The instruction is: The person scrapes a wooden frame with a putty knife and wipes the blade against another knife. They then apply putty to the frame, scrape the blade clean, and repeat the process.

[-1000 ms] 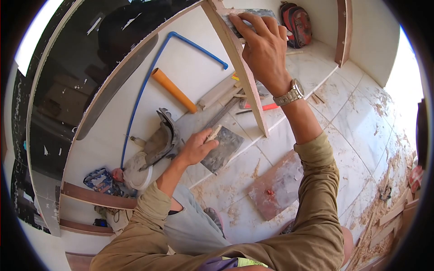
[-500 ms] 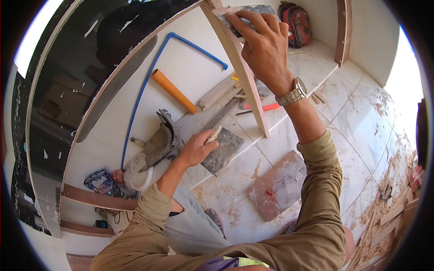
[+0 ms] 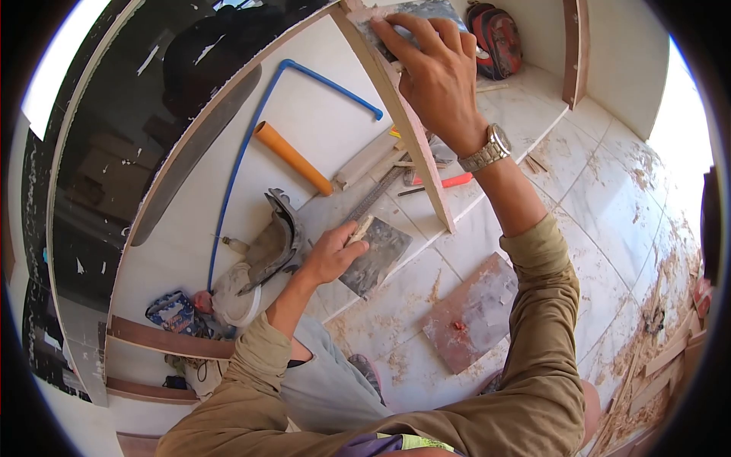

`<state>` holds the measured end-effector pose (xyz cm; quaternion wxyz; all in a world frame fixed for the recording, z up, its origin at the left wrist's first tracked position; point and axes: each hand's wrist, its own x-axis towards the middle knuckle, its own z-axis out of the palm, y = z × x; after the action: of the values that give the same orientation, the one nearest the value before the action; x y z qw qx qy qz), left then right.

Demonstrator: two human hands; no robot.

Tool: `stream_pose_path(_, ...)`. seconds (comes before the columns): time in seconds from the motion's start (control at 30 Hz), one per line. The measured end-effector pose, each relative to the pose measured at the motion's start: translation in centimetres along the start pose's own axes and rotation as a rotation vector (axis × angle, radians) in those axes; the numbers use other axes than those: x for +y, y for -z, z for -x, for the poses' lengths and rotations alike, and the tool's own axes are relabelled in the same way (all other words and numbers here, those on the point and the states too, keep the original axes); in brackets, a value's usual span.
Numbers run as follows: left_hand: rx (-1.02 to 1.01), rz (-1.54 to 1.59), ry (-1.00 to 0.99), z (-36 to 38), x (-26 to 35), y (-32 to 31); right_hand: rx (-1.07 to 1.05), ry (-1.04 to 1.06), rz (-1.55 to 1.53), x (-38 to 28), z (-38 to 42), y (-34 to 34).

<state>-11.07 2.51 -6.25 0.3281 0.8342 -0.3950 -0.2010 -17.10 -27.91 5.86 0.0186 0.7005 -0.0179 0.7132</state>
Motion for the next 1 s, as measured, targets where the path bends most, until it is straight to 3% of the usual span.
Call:
stream_pose_path(0.13, 0.000, 0.006, -0.003, 0.1, 0.7, 0.0, 0.114, 0.040, 0.016, 0.7, -1.4, -1.1)
stream_pose_path(0.43, -0.001, -0.014, 0.006, 0.3, 0.7, -0.1, -0.084, 0.074, 0.001, 0.9, 1.1, 0.6)
stream_pose_path(0.73, -0.013, 0.005, 0.013, 0.1, 0.5, 0.0, 0.128, 0.054, -0.068, -0.2, -2.9, 0.4)
stream_pose_path(1.0, 0.013, 0.012, -0.008, 0.5, 1.3, -0.1, 0.111, 0.080, -0.145, 0.8, -1.9, -1.6)
